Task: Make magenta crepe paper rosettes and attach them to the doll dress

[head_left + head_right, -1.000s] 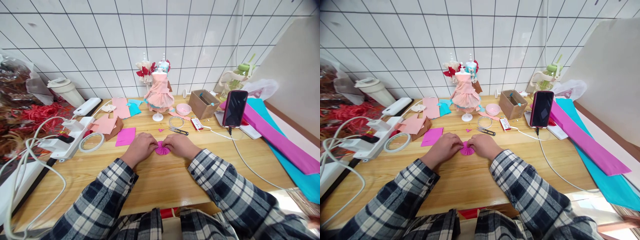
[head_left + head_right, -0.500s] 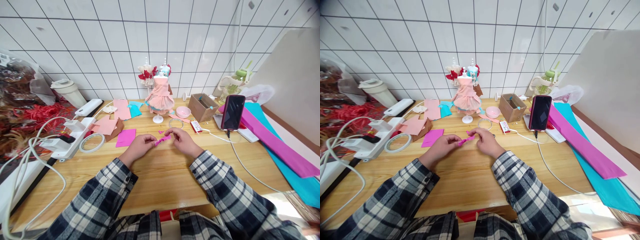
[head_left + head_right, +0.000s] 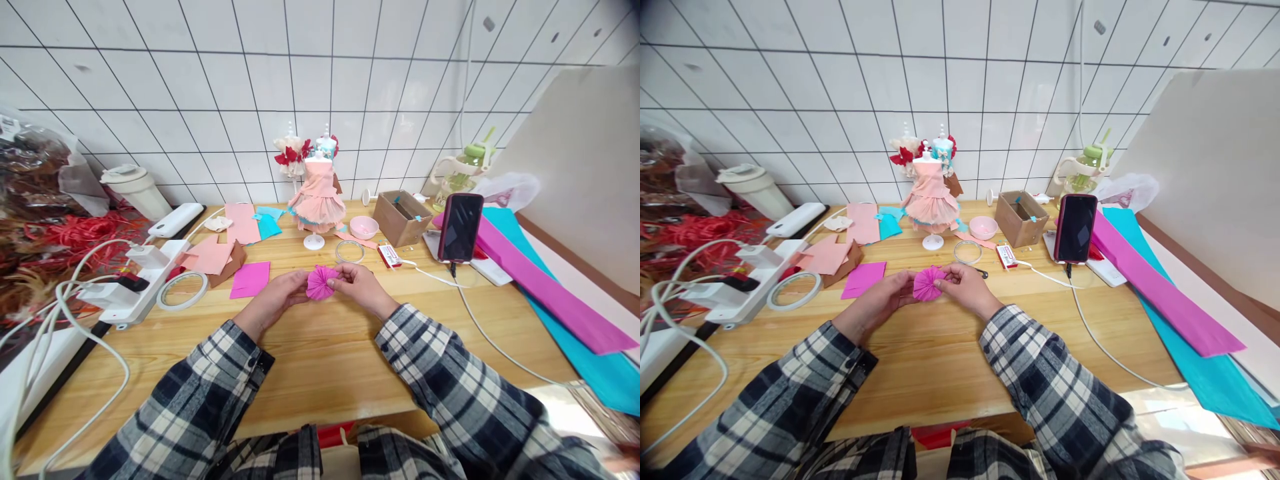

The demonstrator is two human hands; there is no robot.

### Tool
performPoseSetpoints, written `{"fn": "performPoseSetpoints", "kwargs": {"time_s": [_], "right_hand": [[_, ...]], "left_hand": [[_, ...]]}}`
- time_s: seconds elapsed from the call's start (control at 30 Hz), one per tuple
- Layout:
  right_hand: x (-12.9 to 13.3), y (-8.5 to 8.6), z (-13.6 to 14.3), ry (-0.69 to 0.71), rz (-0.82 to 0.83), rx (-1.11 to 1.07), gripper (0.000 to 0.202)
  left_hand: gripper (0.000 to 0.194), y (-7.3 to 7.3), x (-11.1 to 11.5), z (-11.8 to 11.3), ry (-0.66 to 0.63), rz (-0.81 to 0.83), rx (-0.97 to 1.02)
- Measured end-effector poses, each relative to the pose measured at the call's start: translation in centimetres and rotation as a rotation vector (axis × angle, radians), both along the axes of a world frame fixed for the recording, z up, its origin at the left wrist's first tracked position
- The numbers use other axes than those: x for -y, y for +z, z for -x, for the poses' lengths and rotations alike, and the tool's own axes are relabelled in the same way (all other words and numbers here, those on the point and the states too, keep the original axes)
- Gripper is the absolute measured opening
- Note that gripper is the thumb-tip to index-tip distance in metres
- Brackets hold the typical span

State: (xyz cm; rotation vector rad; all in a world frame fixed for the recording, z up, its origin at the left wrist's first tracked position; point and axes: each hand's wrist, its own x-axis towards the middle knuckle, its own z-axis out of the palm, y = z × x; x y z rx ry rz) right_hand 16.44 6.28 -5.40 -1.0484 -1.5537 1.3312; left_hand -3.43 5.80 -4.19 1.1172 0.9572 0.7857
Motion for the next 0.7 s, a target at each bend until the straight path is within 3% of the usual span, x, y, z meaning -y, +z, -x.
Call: {"fn": "performPoseSetpoints", "kwargs": {"time_s": [0.1, 0.23, 0.5, 0.7], "right_hand": [[0.3, 0.1, 0.3, 0.014, 0.017, -0.014, 0.031], [0.7, 0.2, 0.8, -0.006, 0.026, -0.072, 0.029], [0.6, 0.0, 1.1, -0.069, 0.049, -0.085, 0.029], [0.9, 0.1, 1.3, -0.033, 0.049, -0.049, 0.031]], "left_hand": [[0.044, -0.2, 0.2, -0.5, -0.013, -0.150, -0.146], [0.037, -0.5, 0.4, -0.8, 0.066, -0.201, -0.226], [0.033, -0.8, 0.4, -1.2, 0.094, -0.064, 0.092], [0.030, -1.0, 0.5, -1.1, 0.081, -0.024, 0.119]]}}
